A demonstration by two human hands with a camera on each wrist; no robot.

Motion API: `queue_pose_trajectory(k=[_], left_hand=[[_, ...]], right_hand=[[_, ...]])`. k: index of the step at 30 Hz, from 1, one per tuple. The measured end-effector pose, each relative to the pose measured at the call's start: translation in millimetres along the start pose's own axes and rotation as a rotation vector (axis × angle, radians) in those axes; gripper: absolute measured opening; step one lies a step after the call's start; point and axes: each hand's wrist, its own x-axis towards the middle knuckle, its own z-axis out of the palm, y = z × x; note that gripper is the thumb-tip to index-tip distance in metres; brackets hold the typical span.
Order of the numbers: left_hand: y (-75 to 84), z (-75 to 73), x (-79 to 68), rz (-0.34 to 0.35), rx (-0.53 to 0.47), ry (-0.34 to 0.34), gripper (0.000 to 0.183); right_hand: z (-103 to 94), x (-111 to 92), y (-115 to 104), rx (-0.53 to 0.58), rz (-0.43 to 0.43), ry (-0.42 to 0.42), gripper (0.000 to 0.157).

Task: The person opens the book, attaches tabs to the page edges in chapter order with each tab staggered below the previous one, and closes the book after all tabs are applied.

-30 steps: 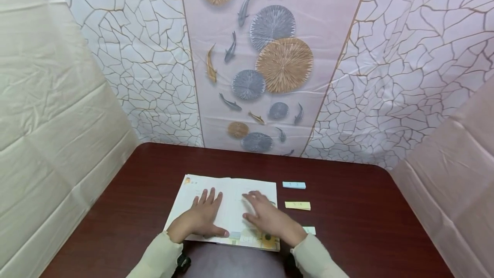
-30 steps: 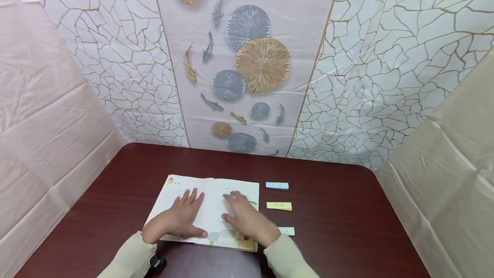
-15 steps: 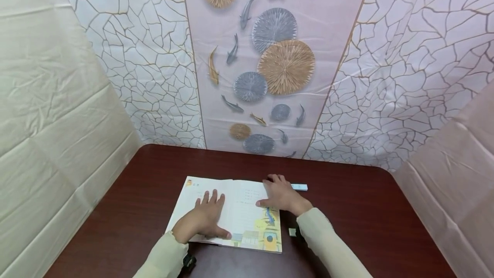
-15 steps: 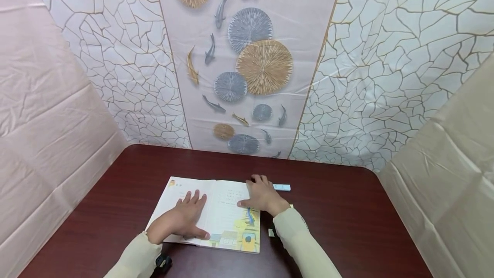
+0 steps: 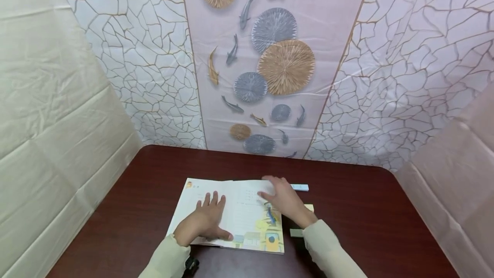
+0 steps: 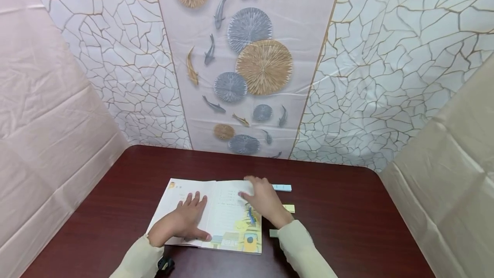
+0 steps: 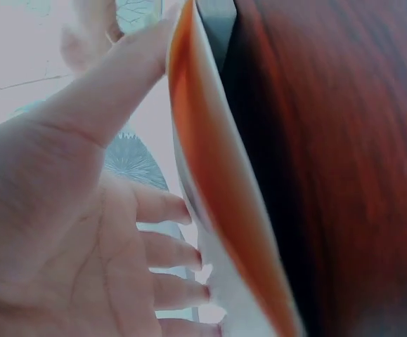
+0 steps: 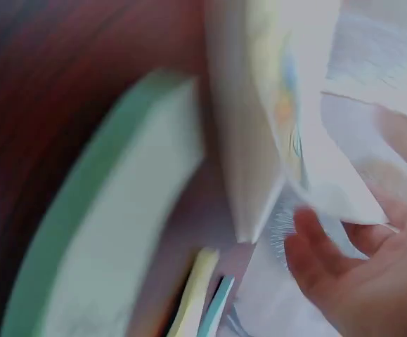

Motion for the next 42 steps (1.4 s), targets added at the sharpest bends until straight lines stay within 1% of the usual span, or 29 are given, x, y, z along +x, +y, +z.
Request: queue_pose_trajectory(k=[2, 3, 5, 7, 9, 11, 14, 17, 18, 19, 20, 22, 23, 24, 25, 26, 27, 28, 30, 34, 36, 38, 40, 42], left_hand=[[-0.6, 1.3, 0.8, 0.017, -0.035, 0.007, 0.124], [-0.7, 1.9, 1.1, 0.021, -0.055, 0.011, 0.124], [-0.7, 2.5, 0.9, 0.020, -0.090, 0.026, 0.124], [0.5, 2.1, -0.2, 0.029, -0.104, 0.052, 0.123], [1.1, 2.7, -1.5, 0.052, -0.100, 0.079, 0.119], [1.9, 2.0, -3.1, 0.098, -0.091, 0.091, 0.112], [0.3, 1.6, -4.8, 0.168, -0.092, 0.058, 0.102], [-4.3, 0.1, -5.1, 0.244, -0.101, 0.016, 0.092], [-6.7, 0.5, -4.0, 0.272, -0.105, 0.017, 0.087], [-8.9, 0.6, -2.8, 0.306, -0.141, 0.036, 0.079], [-11.0, 0.6, -1.9, 0.318, -0.198, 0.055, 0.071], [-14.8, 1.7, 0.5, 0.319, -0.338, 0.115, 0.057], [-16.4, 1.9, 2.1, 0.308, -0.425, 0.149, 0.053], [-17.6, 1.8, 3.4, 0.294, -0.520, 0.180, 0.054], [-18.5, 1.2, 4.1, 0.272, -0.620, 0.207, 0.056], [-19.6, 0.5, 4.5, 0.236, -0.699, 0.222, 0.062], [-20.6, -1.1, 4.6, 0.217, -0.757, 0.235, 0.067], [-21.5, -3.6, 4.1, 0.201, -0.820, 0.235, 0.072], [-24.2, -8.6, 1.6, 0.166, -0.911, 0.236, 0.080], [-34.5, -18.6, -4.0, 0.123, -0.994, 0.221, 0.085], [-41.8, -22.5, -6.6, 0.110, -1.016, 0.216, 0.088], [-50.7, -26.2, -10.0, 0.080, -1.030, 0.223, 0.090], [-60.4, -30.4, -14.3, 0.037, -1.049, 0.236, 0.086], [-70.9, -35.2, -18.9, -0.001, -1.035, 0.236, 0.072]], right_hand=[[-6.7, -2, -1, 0.253, 0.048, 0.047, 0.056], [-9.7, -3, -2, 0.395, 0.079, 0.049, 0.057], [-13.3, -5, -4, 0.646, 0.111, 0.011, 0.058], [-12.6, -10, -6, 0.841, 0.140, -0.071, 0.062], [-7.3, -16, -8, 0.952, 0.159, -0.159, 0.063], [0.2, -23, -11, 0.986, 0.158, -0.212, 0.062], [12.0, -34, -17, 0.946, 0.154, -0.233, 0.059], [21.4, -43, -25, 0.842, 0.150, -0.226, 0.059], [23.9, -45, -28, 0.803, 0.136, -0.221, 0.059], [25.9, -47, -31, 0.756, 0.120, -0.211, 0.059], [27.9, -48, -34, 0.711, 0.098, -0.203, 0.058], [31.2, -51, -41, 0.608, 0.050, -0.189, 0.058], [32.7, -52, -44, 0.561, 0.015, -0.190, 0.059], [34.3, -53, -47, 0.515, -0.023, -0.191, 0.060], [36.1, -53, -51, 0.475, -0.062, -0.201, 0.061], [38.0, -53, -53, 0.438, -0.099, -0.212, 0.060], [39.6, -53, -56, 0.392, -0.134, -0.219, 0.059], [41.3, -54, -59, 0.349, -0.170, -0.224, 0.059], [45.2, -55, -64, 0.252, -0.236, -0.224, 0.057], [50.6, -60, -72, 0.070, -0.282, -0.242, 0.059], [51.9, -61, -75, 0.014, -0.282, -0.266, 0.060], [53.4, -61, -77, -0.043, -0.283, -0.280, 0.061], [54.1, -60, -80, -0.090, -0.276, -0.296, 0.062], [54.5, -60, -82, -0.129, -0.265, -0.310, 0.063]])
